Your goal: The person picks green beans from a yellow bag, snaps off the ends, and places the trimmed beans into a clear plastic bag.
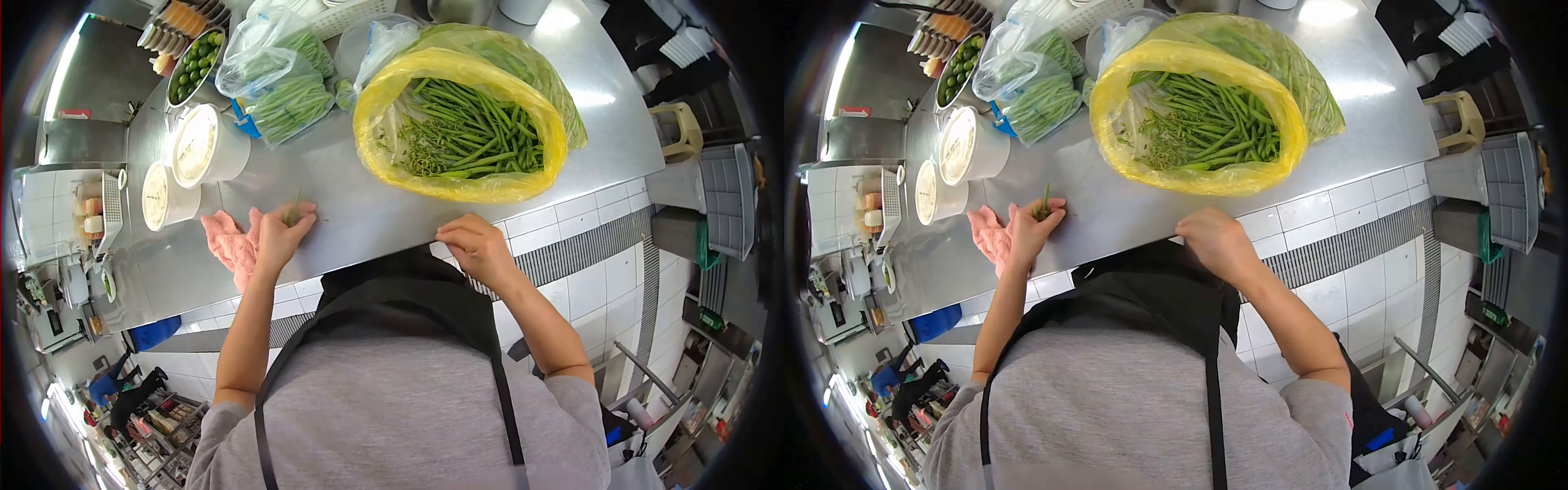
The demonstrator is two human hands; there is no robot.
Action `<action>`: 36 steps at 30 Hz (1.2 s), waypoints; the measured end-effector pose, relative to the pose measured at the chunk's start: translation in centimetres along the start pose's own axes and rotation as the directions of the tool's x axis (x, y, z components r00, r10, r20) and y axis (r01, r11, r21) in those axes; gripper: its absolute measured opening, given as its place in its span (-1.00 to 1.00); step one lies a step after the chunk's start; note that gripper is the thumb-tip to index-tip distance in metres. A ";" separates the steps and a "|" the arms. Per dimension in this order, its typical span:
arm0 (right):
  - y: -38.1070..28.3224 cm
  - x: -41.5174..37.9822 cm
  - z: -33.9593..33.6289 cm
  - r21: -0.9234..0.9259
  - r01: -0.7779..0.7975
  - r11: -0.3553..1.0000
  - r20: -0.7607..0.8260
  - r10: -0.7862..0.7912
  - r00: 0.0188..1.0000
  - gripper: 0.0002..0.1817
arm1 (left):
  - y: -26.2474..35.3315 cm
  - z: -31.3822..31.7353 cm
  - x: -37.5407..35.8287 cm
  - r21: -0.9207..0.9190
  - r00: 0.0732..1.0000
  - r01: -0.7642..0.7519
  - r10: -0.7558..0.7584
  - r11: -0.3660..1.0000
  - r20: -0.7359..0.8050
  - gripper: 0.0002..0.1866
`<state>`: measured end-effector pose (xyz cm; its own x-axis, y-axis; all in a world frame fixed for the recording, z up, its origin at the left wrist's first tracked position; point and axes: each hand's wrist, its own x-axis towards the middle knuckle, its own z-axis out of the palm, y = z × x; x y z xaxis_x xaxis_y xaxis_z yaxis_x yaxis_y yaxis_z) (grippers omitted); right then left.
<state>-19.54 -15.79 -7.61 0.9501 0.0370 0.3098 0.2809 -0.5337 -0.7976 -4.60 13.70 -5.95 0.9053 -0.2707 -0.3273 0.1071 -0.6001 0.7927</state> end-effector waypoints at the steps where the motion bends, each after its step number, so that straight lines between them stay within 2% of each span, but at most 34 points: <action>1: -0.2 0.4 -0.4 0.046 -0.076 0.996 -0.101 0.081 0.992 -0.81 | 0.0 -0.4 0.0 0.029 1.000 0.011 -0.011 1.000 0.026 -0.82; 2: -0.6 0.8 -0.7 0.047 -0.069 0.997 -0.107 0.074 0.992 -0.81 | 0.0 -0.7 -0.1 0.057 0.999 0.021 -0.024 0.998 0.047 -0.79; 3: -1.3 1.1 -1.1 0.121 -0.111 0.986 -0.170 0.131 0.977 -0.84 | 1.2 -0.2 -0.6 0.139 0.990 -0.138 0.137 0.981 0.011 -0.81; 4: -2.1 1.5 -1.6 0.196 -0.146 0.970 -0.227 0.189 0.955 -0.87 | 1.9 0.0 -0.8 0.141 0.990 -0.141 0.141 0.980 0.005 -0.81; 6: -3.9 3.2 -3.1 0.193 -0.105 0.975 -0.262 0.155 0.952 -0.87 | 2.7 0.2 -1.0 0.387 0.937 -0.333 0.349 0.860 0.030 -0.83; 8: -4.6 5.5 -3.7 0.039 -0.038 0.999 -0.473 0.052 0.879 -0.87 | 2.3 0.3 -0.7 0.425 0.917 -0.380 0.394 0.822 0.058 -0.85; 9: -4.1 6.7 -3.7 0.003 -0.004 1.000 -0.498 0.005 0.867 -0.87 | 2.1 0.4 -0.5 0.463 0.899 -0.418 0.428 0.782 0.089 -0.88; 10: -3.5 7.8 -3.5 -0.007 0.003 1.000 -0.495 -0.006 0.869 -0.87 | 2.1 0.5 -0.5 0.457 0.897 -0.421 0.435 0.783 0.081 -0.88; 12: -2.4 9.8 -2.9 -0.245 -0.066 0.967 -0.437 -0.049 0.898 -0.86 | 2.1 0.5 -0.6 0.511 0.864 -0.475 0.489 0.717 0.117 -0.89; 14: -2.4 10.3 -3.6 -0.263 -0.055 0.963 -0.458 -0.075 0.886 -0.87 | 1.8 0.7 -0.5 0.553 0.869 -0.463 0.477 0.693 0.131 -0.88; 16: -3.1 9.9 -5.1 -0.106 -0.225 0.969 -0.420 0.162 0.893 -0.86 | 2.1 1.4 -0.5 0.584 0.876 -0.452 0.459 0.674 0.147 -0.87; 18: -2.5 9.9 -6.0 -0.145 -0.268 0.952 -0.378 0.197 0.904 -0.88 | 3.3 1.8 -0.1 0.547 0.861 -0.497 0.463 0.674 0.211 -0.82; 19: -1.7 9.9 -6.0 -0.337 -0.257 0.906 -0.303 0.153 0.940 -0.90 | 5.0 2.3 0.1 0.535 0.855 -0.506 0.475 0.676 0.208 -0.82; 21: -1.2 10.0 -5.4 -0.658 -0.189 0.729 -0.148 0.121 0.982 -0.94 | 8.6 4.1 0.3 0.402 0.793 -0.604 0.568 0.688 0.219 -0.81; 22: -0.8 10.1 -4.9 -0.664 -0.187 0.724 -0.145 0.121 0.982 -0.94 | 9.7 5.2 0.8 0.395 0.792 -0.606 0.571 0.691 0.217 -0.81; 24: 0.4 10.4 -4.0 -0.798 -0.165 0.579 -0.075 0.176 0.982 -0.93 | 11.5 6.9 2.2 0.347 0.711 -0.689 0.688 0.637 0.149 -0.75; 25: 0.7 10.5 -3.8 -0.812 -0.178 0.556 -0.096 0.174 0.980 -0.92 | 11.6 7.0 2.5 0.338 0.704 -0.695 0.696 0.635 0.142 -0.75; 27: 1.0 10.2 -3.9 -0.819 -0.201 0.538 -0.125 0.174 0.977 -0.92 | 11.4 6.9 2.9 0.454 0.733 -0.676 0.594 0.580 0.333 -0.66; 30: 1.0 9.9 -3.9 -0.815 -0.262 0.517 -0.183 0.200 0.963 -0.89 | 10.9 5.7 3.4 0.435 0.708 -0.705 0.597 0.561 0.377 -0.66; 31: 1.1 9.8 -3.9 -0.823 -0.245 0.512 -0.152 0.217 0.964 -0.88 | 10.7 5.3 4.0 0.431 0.703 -0.710 0.600 0.557 0.382 -0.66; 33: 1.1 9.8 -3.9 -0.827 -0.238 0.510 -0.130 0.239 0.962 -0.86 | 10.4 4.8 5.2 0.463 0.633 -0.772 0.585 0.435 0.507 -0.75; 34: 1.0 10.0 -4.0 -0.827 -0.243 0.507 -0.133 0.242 0.961 -0.86 | 10.2 4.4 5.4 0.459 0.629 -0.776 0.586 0.433 0.510 -0.75; 36: 0.5 10.3 -4.4 -0.706 -0.230 0.670 -0.114 0.213 0.970 -0.87 | 10.0 3.7 5.5 0.394 0.564 -0.826 0.602 0.403 0.566 -0.81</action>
<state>-10.19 -19.36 -2.55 0.9663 -0.1741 0.1897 -0.1262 -0.9624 -0.2407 -0.08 3.40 -1.72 0.3422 -0.9396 0.0018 -0.8665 -0.3148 0.3874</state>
